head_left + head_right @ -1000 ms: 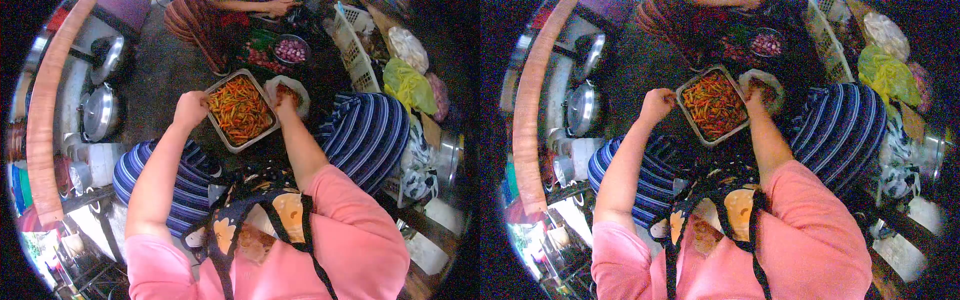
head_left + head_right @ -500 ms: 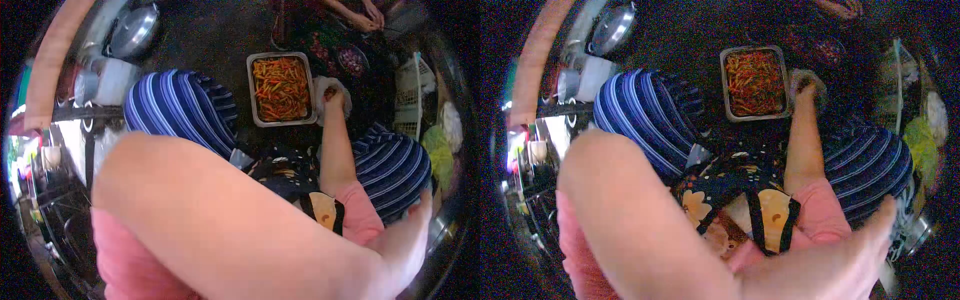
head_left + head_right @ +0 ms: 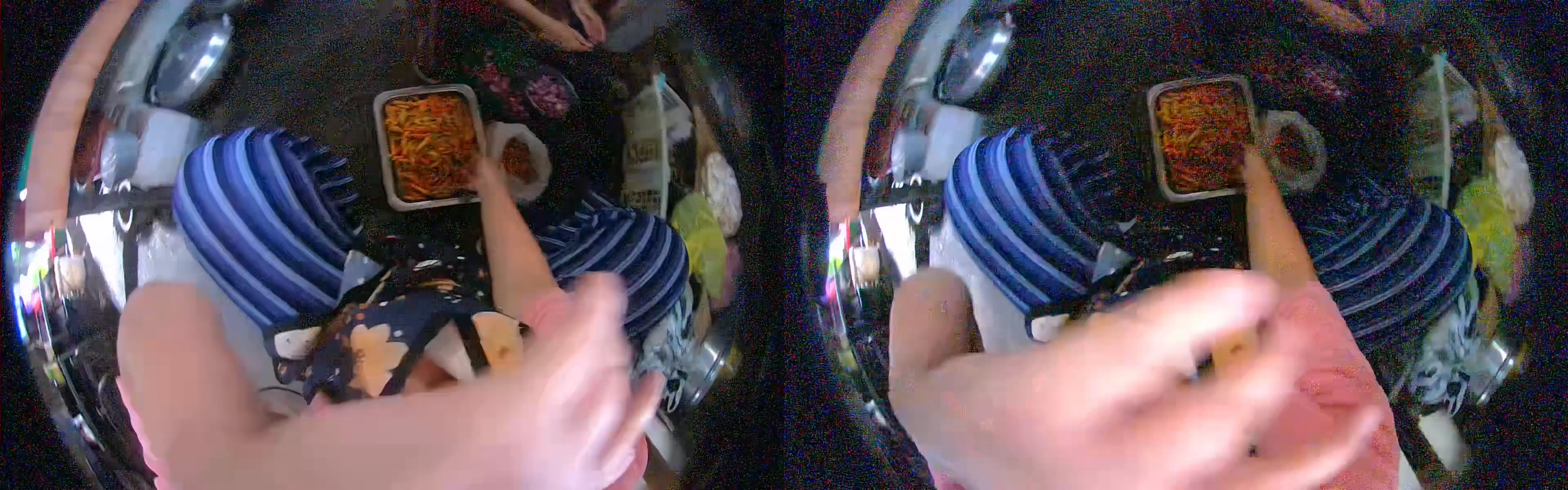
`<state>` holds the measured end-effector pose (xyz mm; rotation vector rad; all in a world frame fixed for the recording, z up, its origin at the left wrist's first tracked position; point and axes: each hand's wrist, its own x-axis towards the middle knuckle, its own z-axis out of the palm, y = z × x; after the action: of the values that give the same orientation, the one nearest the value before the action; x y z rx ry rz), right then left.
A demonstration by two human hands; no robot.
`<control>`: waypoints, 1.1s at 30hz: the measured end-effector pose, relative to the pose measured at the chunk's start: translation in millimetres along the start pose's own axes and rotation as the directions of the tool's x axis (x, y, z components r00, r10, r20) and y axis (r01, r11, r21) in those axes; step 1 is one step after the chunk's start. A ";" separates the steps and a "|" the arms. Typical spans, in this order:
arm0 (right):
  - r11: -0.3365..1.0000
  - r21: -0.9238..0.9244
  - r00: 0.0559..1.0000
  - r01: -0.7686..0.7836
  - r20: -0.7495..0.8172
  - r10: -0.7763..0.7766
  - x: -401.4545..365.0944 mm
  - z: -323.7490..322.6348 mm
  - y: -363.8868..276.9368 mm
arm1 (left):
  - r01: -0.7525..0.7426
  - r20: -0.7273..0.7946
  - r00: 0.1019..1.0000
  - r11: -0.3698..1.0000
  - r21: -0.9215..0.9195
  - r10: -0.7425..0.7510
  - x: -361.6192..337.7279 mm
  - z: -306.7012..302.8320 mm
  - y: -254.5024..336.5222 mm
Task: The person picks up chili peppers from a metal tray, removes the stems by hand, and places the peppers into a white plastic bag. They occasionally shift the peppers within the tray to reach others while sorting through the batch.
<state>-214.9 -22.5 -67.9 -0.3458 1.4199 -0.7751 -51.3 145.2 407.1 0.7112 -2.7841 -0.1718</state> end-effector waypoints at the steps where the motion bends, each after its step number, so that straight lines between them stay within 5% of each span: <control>1: 0.992 0.121 0.999 -0.034 0.020 0.032 9.3 10.7 14.1 | 0.029 -0.008 1.000 0.999 0.021 -0.029 -10.9 -1.0 -1.7; 4: 0.994 0.094 0.983 -0.051 0.182 0.033 37.4 -6.6 24.8 | 0.028 -0.039 0.999 0.999 0.043 -0.026 -25.7 -1.6 -10.7; 6: 0.989 0.145 1.000 -0.029 0.009 0.029 21.6 5.4 20.5 | 0.009 -0.058 0.998 0.998 0.060 -0.006 -26.0 -1.7 -13.0; 9: 0.992 0.120 0.998 -0.046 -0.035 0.051 24.2 1.7 25.7 | -0.028 -0.070 0.997 0.997 0.076 0.034 -16.4 0.5 -12.3; 11: 0.986 0.149 0.982 -0.075 0.185 0.047 46.7 -9.8 39.5 | -0.049 -0.098 0.993 0.994 0.101 0.059 -12.4 1.9 -10.6; 12: 0.988 0.144 0.986 -0.064 0.162 0.040 35.2 -6.0 36.2 | -0.039 -0.109 0.993 0.993 0.111 0.052 -13.1 1.5 -13.9; 14: 0.995 0.102 1.000 -0.010 0.018 0.008 9.1 5.4 36.9 | 0.025 -0.114 0.993 0.994 0.108 -0.013 -12.0 -2.4 -21.3; 15: 0.998 0.064 1.000 -0.014 -0.005 0.014 9.9 10.3 36.9 | 0.230 -0.068 0.970 0.972 -0.039 -0.232 -17.0 -23.5 -19.4; 17: 0.978 -0.209 1.000 -0.014 -0.019 0.010 21.4 20.2 45.5 | 0.279 0.096 0.959 0.952 -0.125 -0.268 -18.1 -36.7 -49.8; 19: 0.773 -0.630 0.996 0.072 0.006 -0.089 26.3 13.0 48.9 | 0.262 0.142 0.956 0.964 -0.032 -0.255 -18.0 -27.6 -95.8; 21: 0.390 -0.911 0.979 0.136 0.064 -0.193 45.1 6.6 57.9 | 0.407 0.110 0.907 0.913 0.018 -0.407 -21.2 -3.2 -122.8; 26: 0.090 -0.958 0.910 0.271 0.225 -0.348 -24.0 38.1 52.5 | 0.490 0.217 0.859 0.868 -0.088 -0.463 -25.3 64.8 -191.8; 28: -0.236 -0.931 0.832 0.277 0.356 -0.426 -27.5 43.1 66.0 | 0.511 0.264 0.838 0.856 -0.072 -0.478 -27.6 85.4 -200.6; 33: -0.271 -0.924 0.725 0.271 0.381 -0.574 -32.6 52.0 75.6 | 0.626 0.483 0.691 0.779 -0.026 -0.539 -32.4 93.4 -211.9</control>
<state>-143.1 41.2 -84.1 -2.2501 1.8850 -0.0317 46.2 -19.5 272.7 1.6867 -2.7611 -0.8148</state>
